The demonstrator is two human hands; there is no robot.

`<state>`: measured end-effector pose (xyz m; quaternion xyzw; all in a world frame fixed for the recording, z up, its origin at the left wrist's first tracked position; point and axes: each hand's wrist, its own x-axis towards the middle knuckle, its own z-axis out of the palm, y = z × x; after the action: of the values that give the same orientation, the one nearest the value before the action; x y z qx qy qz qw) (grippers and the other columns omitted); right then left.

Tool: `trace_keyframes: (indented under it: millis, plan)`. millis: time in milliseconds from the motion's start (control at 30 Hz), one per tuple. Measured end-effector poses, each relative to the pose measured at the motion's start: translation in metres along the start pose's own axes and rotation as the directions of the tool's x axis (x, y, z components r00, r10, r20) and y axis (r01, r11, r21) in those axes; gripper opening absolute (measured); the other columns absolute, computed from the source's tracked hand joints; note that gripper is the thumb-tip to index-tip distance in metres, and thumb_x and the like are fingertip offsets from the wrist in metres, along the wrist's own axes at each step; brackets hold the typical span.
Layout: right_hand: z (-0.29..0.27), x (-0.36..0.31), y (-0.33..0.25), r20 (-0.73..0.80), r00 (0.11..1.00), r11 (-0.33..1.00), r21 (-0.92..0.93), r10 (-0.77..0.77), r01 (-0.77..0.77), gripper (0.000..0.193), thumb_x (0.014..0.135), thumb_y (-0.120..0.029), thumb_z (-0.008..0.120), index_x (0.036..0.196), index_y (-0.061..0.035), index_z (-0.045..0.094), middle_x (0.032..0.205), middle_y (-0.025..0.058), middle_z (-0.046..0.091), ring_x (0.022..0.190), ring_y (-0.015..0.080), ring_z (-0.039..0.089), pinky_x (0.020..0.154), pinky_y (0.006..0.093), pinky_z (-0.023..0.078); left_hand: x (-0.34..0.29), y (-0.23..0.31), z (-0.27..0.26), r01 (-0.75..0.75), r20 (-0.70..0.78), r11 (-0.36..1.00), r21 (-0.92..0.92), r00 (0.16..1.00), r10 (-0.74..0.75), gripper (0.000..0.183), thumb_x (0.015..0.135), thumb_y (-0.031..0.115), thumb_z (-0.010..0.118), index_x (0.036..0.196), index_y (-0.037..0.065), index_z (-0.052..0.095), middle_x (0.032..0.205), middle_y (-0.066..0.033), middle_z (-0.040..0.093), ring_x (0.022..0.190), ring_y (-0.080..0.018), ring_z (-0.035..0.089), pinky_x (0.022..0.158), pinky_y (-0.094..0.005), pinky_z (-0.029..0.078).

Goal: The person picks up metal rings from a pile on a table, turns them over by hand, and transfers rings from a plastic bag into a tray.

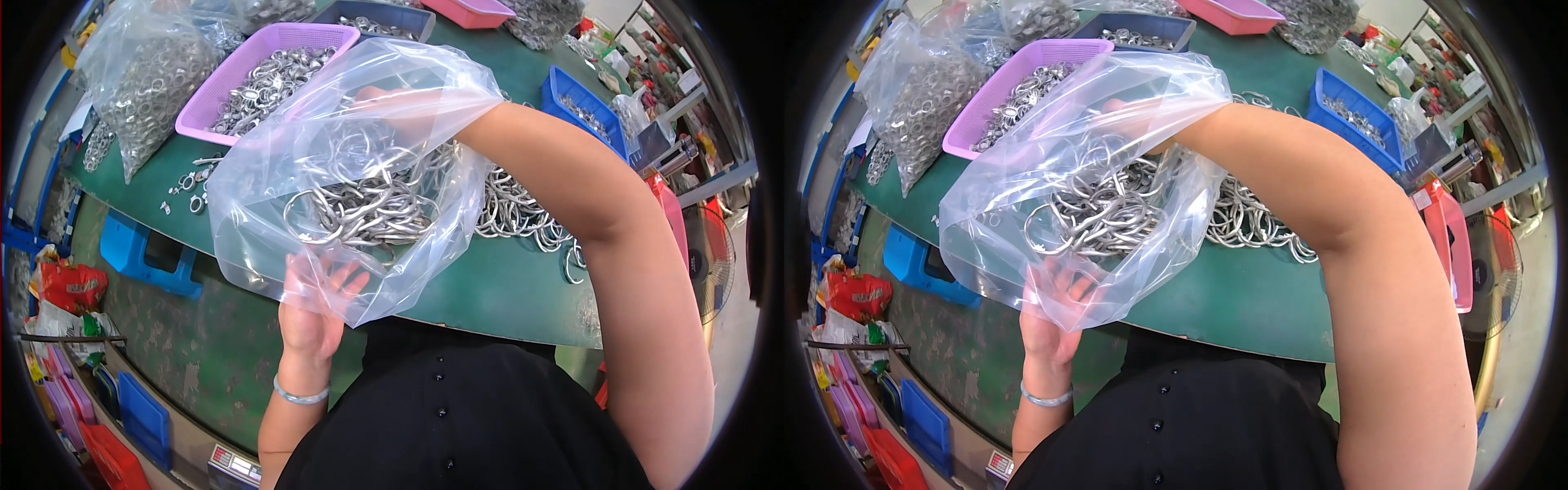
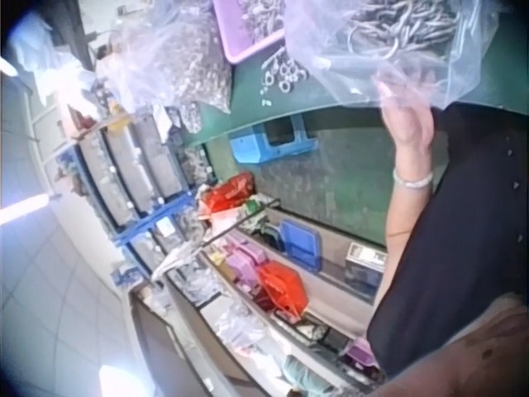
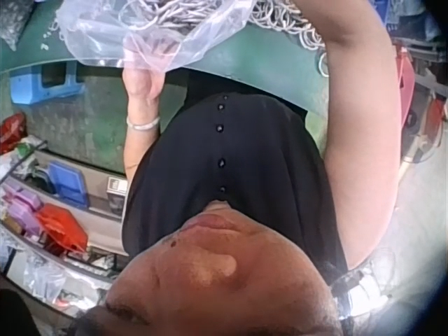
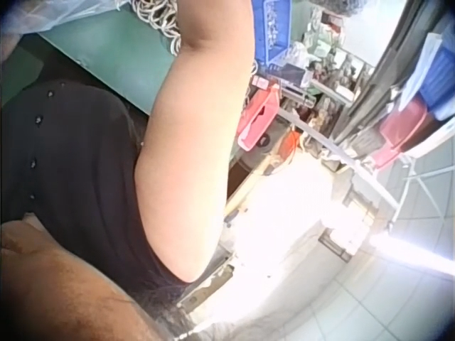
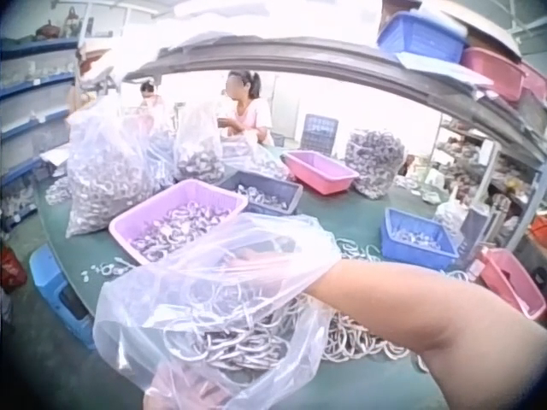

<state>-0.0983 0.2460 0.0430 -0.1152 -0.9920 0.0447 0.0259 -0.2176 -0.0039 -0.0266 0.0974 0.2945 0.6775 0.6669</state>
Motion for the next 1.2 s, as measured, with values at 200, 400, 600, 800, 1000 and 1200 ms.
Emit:
trace_keyframes:
  millis: [200, 400, 600, 800, 1000, 1200]
  plan:
    - [-0.005, 0.013, -0.003, 0.030, 0.999, 0.999, 0.042, -0.025, 0.024, 0.056, 0.070, -0.023, 0.063, 0.121, -0.0184, 0.042, 0.114, 0.0116, 0.048, 0.099, 0.0308, 0.049, 0.086, 0.0370, 0.039, 0.005, 0.004, -0.007, -0.023, 0.038, 1.000, -0.007, 0.999, 0.023, 0.040, 0.090, 0.039, 0.032, 0.115, 0.008, 0.038, 0.112, -0.0095, 0.042, 0.102, -0.0293, 0.042, 0.088, -0.0480, 0.036]
    - [-0.016, 0.011, 0.000, 0.048, 0.999, 0.996, 0.089, 0.014, -0.019, 0.055, 0.070, -0.023, 0.063, 0.121, -0.0187, 0.044, 0.115, 0.0112, 0.048, 0.100, 0.0297, 0.049, 0.087, 0.0366, 0.039, 0.004, -0.001, -0.002, -0.010, 0.048, 1.000, -0.019, 0.999, 0.011, 0.043, 0.090, 0.039, 0.034, 0.119, 0.007, 0.035, 0.115, -0.0101, 0.041, 0.105, -0.0291, 0.042, 0.088, -0.0477, 0.036]
    - [-0.025, 0.028, 0.003, 0.013, 0.977, 0.954, 0.215, 0.212, -0.209, 0.054, 0.070, -0.024, 0.064, 0.120, -0.0191, 0.045, 0.116, 0.0108, 0.048, 0.102, 0.0286, 0.048, 0.088, 0.0361, 0.038, 0.011, 0.009, -0.006, -0.028, 0.046, 0.999, -0.023, 0.999, 0.029, 0.046, 0.089, 0.039, 0.035, 0.121, 0.007, 0.033, 0.121, -0.0116, 0.038, 0.107, -0.0287, 0.041, 0.088, -0.0465, 0.035]
    - [-0.028, 0.013, -0.002, 0.000, 0.860, 0.766, 0.456, 0.510, -0.454, 0.053, 0.070, -0.024, 0.064, 0.119, -0.0194, 0.046, 0.118, 0.0105, 0.047, 0.103, 0.0275, 0.048, 0.089, 0.0357, 0.038, 0.007, 0.003, -0.003, -0.022, 0.047, 1.000, -0.005, 0.999, 0.022, 0.045, 0.089, 0.040, 0.035, 0.121, 0.007, 0.034, 0.119, -0.0109, 0.039, 0.106, -0.0277, 0.042, 0.088, -0.0454, 0.036]
    - [-0.024, 0.019, -0.009, 0.016, 0.776, 0.620, 0.590, 0.631, -0.517, 0.052, 0.070, -0.024, 0.064, 0.119, -0.0197, 0.047, 0.119, 0.0101, 0.047, 0.105, 0.0264, 0.048, 0.090, 0.0353, 0.037, 0.009, 0.006, -0.004, -0.022, 0.078, 1.000, -0.023, 0.997, 0.023, 0.042, 0.089, 0.038, 0.036, 0.118, 0.007, 0.038, 0.114, -0.0095, 0.045, 0.103, -0.0268, 0.045, 0.085, -0.0434, 0.039]
    - [-0.036, 0.020, -0.022, 0.058, 0.746, 0.555, 0.630, 0.663, -0.542, 0.051, 0.070, -0.025, 0.065, 0.118, -0.0201, 0.048, 0.120, 0.0097, 0.047, 0.106, 0.0254, 0.048, 0.091, 0.0348, 0.037, 0.009, 0.004, -0.004, -0.013, 0.085, 1.000, -0.019, 0.996, 0.014, 0.040, 0.090, 0.036, 0.035, 0.117, 0.007, 0.039, 0.113, -0.0097, 0.046, 0.102, -0.0269, 0.047, 0.084, -0.0429, 0.040]
